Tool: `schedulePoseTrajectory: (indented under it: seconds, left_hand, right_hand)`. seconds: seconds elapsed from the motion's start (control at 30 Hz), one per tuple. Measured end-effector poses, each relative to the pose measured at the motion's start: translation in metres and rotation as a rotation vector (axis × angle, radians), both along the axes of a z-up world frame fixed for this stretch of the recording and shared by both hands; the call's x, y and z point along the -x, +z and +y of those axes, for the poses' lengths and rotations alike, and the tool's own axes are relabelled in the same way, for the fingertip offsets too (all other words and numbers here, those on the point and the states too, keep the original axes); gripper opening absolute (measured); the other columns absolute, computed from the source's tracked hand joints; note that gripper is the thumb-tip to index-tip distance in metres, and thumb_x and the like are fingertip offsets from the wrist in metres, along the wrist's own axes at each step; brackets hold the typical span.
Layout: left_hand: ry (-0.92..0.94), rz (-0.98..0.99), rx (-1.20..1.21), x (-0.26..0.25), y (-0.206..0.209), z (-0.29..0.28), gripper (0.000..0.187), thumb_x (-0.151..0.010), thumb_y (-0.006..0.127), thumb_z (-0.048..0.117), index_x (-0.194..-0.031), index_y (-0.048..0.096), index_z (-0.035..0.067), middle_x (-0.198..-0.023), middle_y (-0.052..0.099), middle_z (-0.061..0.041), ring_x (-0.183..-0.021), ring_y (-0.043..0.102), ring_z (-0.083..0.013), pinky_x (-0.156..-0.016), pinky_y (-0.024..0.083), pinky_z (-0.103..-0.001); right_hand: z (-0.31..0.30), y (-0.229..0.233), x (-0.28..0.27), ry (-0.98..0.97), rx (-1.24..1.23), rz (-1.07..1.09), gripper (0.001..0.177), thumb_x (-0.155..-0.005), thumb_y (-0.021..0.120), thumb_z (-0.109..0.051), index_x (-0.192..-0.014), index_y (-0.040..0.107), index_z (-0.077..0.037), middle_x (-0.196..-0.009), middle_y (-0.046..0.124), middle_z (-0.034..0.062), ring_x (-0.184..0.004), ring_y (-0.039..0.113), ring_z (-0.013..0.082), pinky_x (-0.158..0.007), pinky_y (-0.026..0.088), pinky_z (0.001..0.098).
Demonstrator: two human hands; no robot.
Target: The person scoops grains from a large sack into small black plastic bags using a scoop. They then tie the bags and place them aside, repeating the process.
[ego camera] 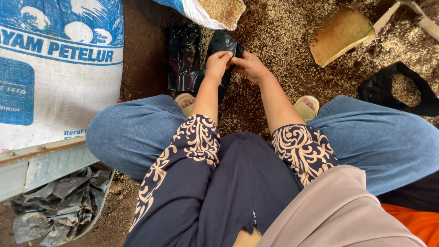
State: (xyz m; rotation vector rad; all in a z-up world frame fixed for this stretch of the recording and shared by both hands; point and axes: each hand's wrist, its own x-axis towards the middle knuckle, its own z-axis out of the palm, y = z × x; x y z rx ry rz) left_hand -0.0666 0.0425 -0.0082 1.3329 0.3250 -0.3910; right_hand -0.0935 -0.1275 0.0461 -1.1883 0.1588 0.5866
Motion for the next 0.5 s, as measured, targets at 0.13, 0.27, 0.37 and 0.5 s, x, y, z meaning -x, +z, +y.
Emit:
schedulePoseTrajectory:
  seconds: [0.13, 0.27, 0.37, 0.5]
  left_hand:
    - [-0.026, -0.082, 0.009, 0.003, 0.026, 0.0, 0.022, -0.095, 0.072, 0.021, -0.106, 0.078, 0.003, -0.082, 0.072, 0.001, -0.071, 0.063, -0.0081, -0.065, 0.051, -0.024]
    - [-0.046, -0.085, 0.007, 0.009, 0.048, 0.0, 0.022, -0.095, 0.073, 0.022, -0.106, 0.078, 0.004, -0.081, 0.07, 0.001, -0.071, 0.062, -0.0068, -0.065, 0.05, -0.024]
    - [-0.064, -0.12, 0.014, 0.012, 0.063, 0.0, 0.022, -0.093, 0.074, 0.022, -0.106, 0.079, 0.005, -0.083, 0.071, 0.003, -0.071, 0.061, -0.0054, -0.064, 0.049, -0.023]
    - [-0.065, -0.181, 0.01, 0.017, 0.083, -0.003, 0.024, -0.09, 0.076, 0.025, -0.103, 0.08, 0.005, -0.082, 0.072, 0.002, -0.068, 0.06, -0.0058, -0.061, 0.048, -0.022]
  right_hand:
    - [-0.002, 0.019, 0.003, -0.026, -0.019, 0.0, 0.026, -0.097, 0.07, -0.022, -0.118, 0.063, -0.009, -0.115, 0.072, 0.005, -0.107, 0.071, 0.0186, -0.098, 0.059, 0.0367]
    - [-0.002, 0.03, 0.008, -0.048, -0.025, 0.001, 0.024, -0.098, 0.069, -0.023, -0.118, 0.063, -0.01, -0.113, 0.072, 0.0041, -0.104, 0.071, 0.0174, -0.097, 0.059, 0.0358]
    - [-0.004, 0.036, 0.008, -0.039, -0.05, -0.015, 0.024, -0.1, 0.068, -0.023, -0.12, 0.064, -0.01, -0.112, 0.072, 0.0034, -0.102, 0.071, 0.0162, -0.096, 0.059, 0.0348]
    - [-0.005, 0.046, 0.009, -0.034, -0.008, -0.053, 0.025, -0.1, 0.066, -0.024, -0.121, 0.065, -0.01, -0.113, 0.072, 0.0032, -0.102, 0.071, 0.0151, -0.096, 0.06, 0.0347]
